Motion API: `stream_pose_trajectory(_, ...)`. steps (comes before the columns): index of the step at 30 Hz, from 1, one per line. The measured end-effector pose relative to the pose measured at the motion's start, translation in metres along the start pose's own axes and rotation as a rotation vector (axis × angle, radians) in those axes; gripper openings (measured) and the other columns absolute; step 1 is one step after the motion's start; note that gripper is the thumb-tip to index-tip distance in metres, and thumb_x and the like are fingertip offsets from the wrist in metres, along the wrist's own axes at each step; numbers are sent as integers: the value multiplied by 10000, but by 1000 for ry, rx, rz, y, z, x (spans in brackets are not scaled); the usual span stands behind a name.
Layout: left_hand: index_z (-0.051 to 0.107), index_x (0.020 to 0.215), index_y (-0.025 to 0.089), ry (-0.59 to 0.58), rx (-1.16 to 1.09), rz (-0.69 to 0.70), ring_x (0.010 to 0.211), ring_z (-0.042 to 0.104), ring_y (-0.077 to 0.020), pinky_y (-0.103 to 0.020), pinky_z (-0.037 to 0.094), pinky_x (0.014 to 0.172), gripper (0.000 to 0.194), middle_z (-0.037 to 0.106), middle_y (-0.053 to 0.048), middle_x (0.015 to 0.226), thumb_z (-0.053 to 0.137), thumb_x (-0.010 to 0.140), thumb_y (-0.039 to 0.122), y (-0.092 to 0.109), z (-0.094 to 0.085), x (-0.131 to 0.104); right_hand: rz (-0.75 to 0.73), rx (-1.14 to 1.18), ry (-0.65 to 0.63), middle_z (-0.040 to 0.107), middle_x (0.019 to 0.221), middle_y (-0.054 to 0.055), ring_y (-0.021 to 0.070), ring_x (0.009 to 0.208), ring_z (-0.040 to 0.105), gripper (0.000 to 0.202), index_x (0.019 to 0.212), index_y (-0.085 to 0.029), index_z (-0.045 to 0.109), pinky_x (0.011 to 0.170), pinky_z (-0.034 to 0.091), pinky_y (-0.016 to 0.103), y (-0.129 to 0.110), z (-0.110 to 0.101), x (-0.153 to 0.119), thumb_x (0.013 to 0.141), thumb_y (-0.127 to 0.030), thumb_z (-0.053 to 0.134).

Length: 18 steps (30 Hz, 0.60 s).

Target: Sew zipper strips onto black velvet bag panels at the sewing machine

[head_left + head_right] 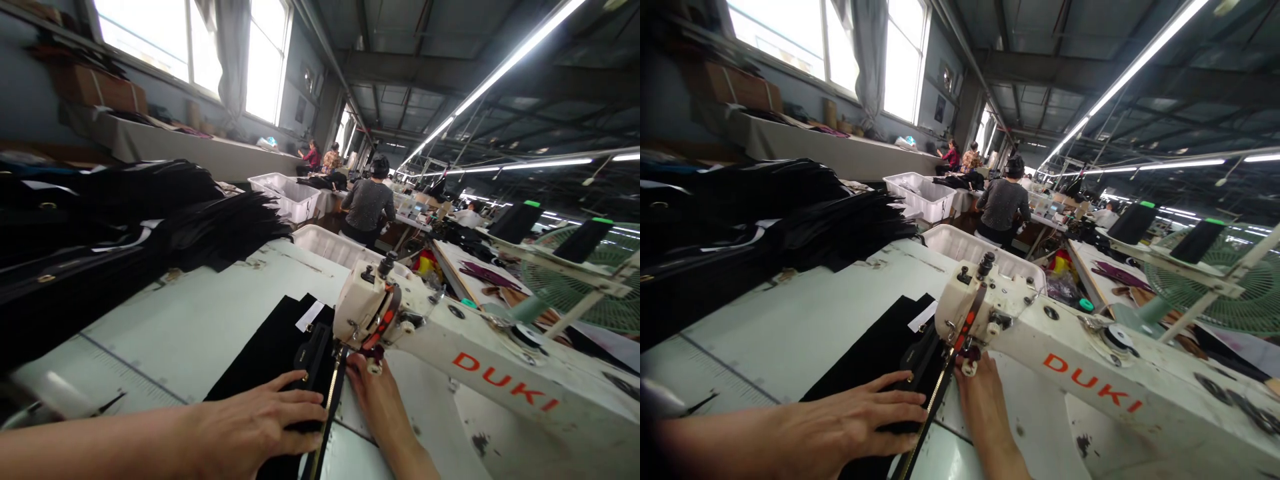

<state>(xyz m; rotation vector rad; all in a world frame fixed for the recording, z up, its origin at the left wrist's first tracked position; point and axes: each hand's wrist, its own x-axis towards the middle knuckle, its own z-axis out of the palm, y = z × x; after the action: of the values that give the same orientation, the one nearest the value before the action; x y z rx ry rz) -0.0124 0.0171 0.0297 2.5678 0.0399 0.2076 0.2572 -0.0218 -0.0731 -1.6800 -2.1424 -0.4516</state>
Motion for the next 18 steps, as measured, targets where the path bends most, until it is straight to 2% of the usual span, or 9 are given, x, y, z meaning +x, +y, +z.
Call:
stream_pose_trajectory(3, 484, 1452, 133, -51, -22, 31, 1427, 375, -320, -548, 140, 1213, 583, 432, -174, 1522, 602, 896, 265, -3, 2, -2, 35, -99, 14, 686, 1007, 109, 260, 911, 661, 313, 1030, -188, 630, 822, 531, 390, -13, 7, -2, 895, -21, 402)
stream_pose_trajectory(5, 478, 1454, 133, -47, -25, 61, 1411, 408, -299, -529, 115, 1223, 582, 479, -159, 1493, 589, 894, 245, -5, 3, -2, 93, -154, 38, 678, 1052, 164, 302, 952, 658, 330, 1087, -151, 617, 827, 520, 446, -19, 12, -5, 893, -25, 382)
stream_pose_trajectory(9, 587, 1346, 206, 51, 31, 111, 1234, 603, -281, -496, 209, 1213, 489, 654, -91, 1312, 608, 858, 231, -8, 9, 1, 191, -181, 42, 680, 851, 93, 274, 797, 679, 178, 936, -196, 634, 661, 509, 369, -19, 17, -5, 899, -145, 467)
stream_pose_trajectory(11, 613, 1299, 216, 50, 59, 117, 1165, 643, -275, -489, 231, 1201, 453, 687, -80, 1249, 608, 846, 230, -13, 14, 3, 233, -180, 45, 671, 809, 75, 255, 758, 679, 156, 872, -205, 636, 625, 496, 342, -17, 18, -2, 899, -194, 483)
stream_pose_trajectory(15, 632, 1265, 186, 3, 72, 121, 1182, 622, -304, -502, 209, 1191, 437, 684, -103, 1250, 617, 840, 284, -20, 21, 7, 317, -187, 70, 660, 761, 86, 268, 773, 679, 232, 828, -190, 659, 641, 494, 356, -15, 28, 8, 930, -197, 451)
stream_pose_trajectory(18, 637, 1261, 131, -47, 85, 101, 1250, 573, -332, -526, 185, 1185, 459, 658, -149, 1292, 597, 853, 338, -21, 22, 8, 349, -176, 116, 654, 743, 58, 253, 811, 671, 222, 792, -176, 654, 753, 508, 394, -11, 40, 21, 953, -181, 501)
